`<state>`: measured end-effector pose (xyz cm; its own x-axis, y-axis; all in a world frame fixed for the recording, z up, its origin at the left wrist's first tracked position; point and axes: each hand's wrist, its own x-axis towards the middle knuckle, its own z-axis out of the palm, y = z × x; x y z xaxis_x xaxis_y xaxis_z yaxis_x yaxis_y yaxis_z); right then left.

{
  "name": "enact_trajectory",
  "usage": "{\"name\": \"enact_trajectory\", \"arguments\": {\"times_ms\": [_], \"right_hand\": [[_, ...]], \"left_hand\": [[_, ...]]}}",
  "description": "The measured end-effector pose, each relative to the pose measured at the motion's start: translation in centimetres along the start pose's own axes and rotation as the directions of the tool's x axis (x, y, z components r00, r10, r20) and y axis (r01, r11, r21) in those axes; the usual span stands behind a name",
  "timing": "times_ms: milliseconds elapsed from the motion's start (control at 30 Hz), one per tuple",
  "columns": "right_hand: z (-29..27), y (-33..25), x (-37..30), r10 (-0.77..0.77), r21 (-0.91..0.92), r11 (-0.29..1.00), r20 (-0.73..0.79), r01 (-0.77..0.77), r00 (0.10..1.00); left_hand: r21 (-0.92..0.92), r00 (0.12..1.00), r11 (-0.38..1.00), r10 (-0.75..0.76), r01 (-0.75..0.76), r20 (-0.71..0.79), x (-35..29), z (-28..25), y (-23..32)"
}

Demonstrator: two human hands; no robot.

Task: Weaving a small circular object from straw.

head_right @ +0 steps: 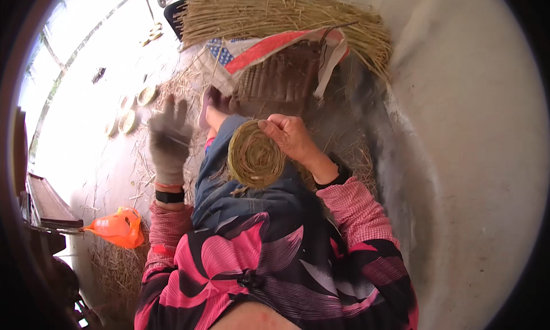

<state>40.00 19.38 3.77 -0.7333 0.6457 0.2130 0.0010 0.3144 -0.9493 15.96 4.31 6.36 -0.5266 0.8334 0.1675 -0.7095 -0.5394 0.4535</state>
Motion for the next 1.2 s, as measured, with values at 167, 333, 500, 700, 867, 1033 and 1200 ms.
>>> {"name": "enact_trajectory", "arguments": {"times_ms": [167,333,500,700,867,1033,1200], "right_hand": [[0.9,1.5,-1.0,-0.127,-0.423,0.902,-0.059,0.09,0.99],[2.4,2.1,-2.0,-0.106,-0.435,0.895,0.015,0.102,0.994],[2.5,2.5,-2.4,-0.111,-0.459,0.882,0.019,0.107,0.994],[2.9,2.7,-3.0,-0.158,-0.439,0.884,0.04,0.16,0.987],[3.7,2.3,-3.3,-0.27,-0.498,0.823,0.085,0.275,0.959],[3.9,3.0,-4.2,-0.285,-0.516,0.804,0.1,0.294,0.953],[3.8,3.5,-4.3,-0.253,-0.447,0.855,0.08,0.261,0.964]], "left_hand": [[0.736,0.956,0.659,-0.29,0.158,0.055,-3.7,-2.7,5.2],[0.648,0.959,0.734,0.283,-0.203,-0.02,-4.4,-4.7,9.0],[0.816,0.818,0.469,-0.283,-0.337,0.501,-8.1,-4.0,11.5],[0.755,0.946,-0.635,0.318,0.163,0.063,-7.4,-9.7,12.3],[0.411,0.836,0.895,0.355,-0.174,-0.419,-4.0,-11.9,13.3],[-0.057,0.985,0.991,0.114,-0.122,-0.133,-4.7,-11.7,18.5],[0.314,0.891,0.947,0.203,-0.073,-0.405,-8.1,-13.1,18.2]]}}
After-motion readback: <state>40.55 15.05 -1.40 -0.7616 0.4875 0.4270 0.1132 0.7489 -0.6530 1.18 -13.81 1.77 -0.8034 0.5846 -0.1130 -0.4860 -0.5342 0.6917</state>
